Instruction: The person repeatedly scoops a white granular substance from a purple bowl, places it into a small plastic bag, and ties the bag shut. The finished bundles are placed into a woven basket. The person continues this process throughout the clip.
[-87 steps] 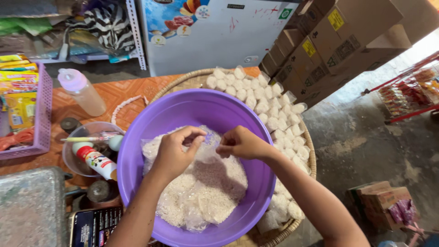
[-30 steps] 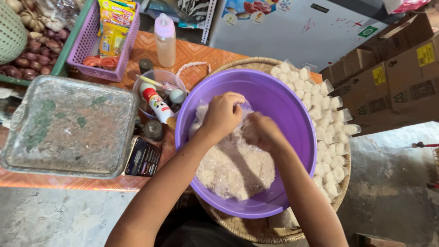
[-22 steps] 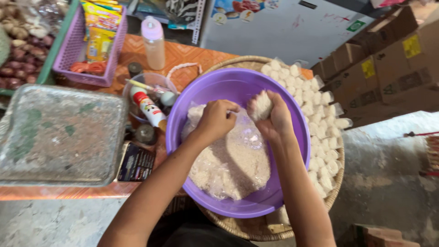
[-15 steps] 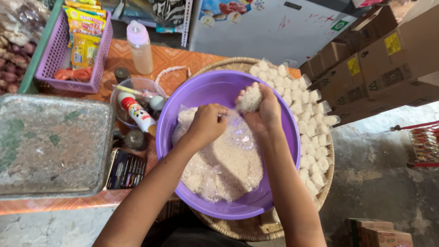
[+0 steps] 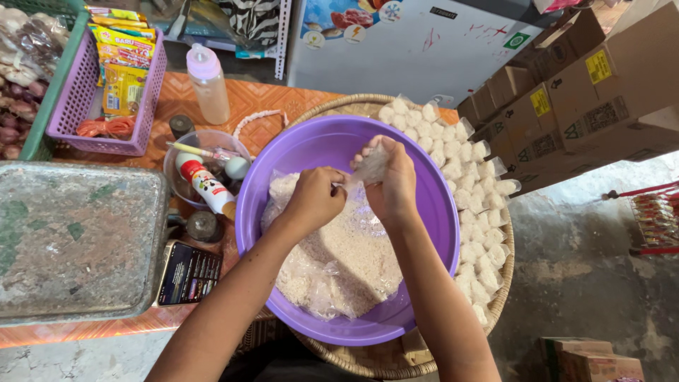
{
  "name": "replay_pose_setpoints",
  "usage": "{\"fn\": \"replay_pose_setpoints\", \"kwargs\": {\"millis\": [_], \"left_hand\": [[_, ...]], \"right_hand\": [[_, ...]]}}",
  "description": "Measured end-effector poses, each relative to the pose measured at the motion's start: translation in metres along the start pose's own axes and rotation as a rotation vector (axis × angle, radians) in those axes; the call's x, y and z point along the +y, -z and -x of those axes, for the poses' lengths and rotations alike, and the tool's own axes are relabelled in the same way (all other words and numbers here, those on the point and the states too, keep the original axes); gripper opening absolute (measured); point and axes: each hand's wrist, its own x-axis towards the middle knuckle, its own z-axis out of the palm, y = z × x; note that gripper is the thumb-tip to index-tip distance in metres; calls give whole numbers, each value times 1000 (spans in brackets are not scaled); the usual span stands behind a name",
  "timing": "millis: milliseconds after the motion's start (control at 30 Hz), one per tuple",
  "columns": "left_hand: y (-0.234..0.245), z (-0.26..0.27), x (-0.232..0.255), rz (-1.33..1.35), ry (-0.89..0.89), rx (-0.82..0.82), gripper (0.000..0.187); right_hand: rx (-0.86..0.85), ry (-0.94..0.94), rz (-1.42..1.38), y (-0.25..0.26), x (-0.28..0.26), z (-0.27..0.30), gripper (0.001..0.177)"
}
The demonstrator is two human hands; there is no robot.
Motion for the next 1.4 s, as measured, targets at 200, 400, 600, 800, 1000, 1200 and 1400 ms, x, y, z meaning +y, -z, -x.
{"fn": "replay_pose_setpoints", "kwargs": {"millis": [200, 400, 600, 800, 1000, 1200, 1400], "left_hand": [[0, -2, 3, -8, 30, 17, 20], [5, -1, 3, -43, 134, -5, 20], [8, -2, -1, 4, 83, 75, 16], [10, 1, -5, -107, 25, 206, 14], [3, 0, -15, -122, -28, 282, 17], [2, -2, -20, -60, -60, 293, 18], [5, -4, -18, -98, -65, 218, 18]], "right_hand": [[-72, 91, 134, -3, 7, 5, 42], [-133, 87, 590, -5, 13, 19, 31], [-334, 734, 1594, 6, 8, 27, 28], [-49, 107, 1640, 58, 33, -12, 23], [-434, -72, 2039, 91, 131, -8, 59], [-620, -171, 1721, 85, 156, 44, 32], [-337, -482, 1479, 50, 71, 24, 48]]}}
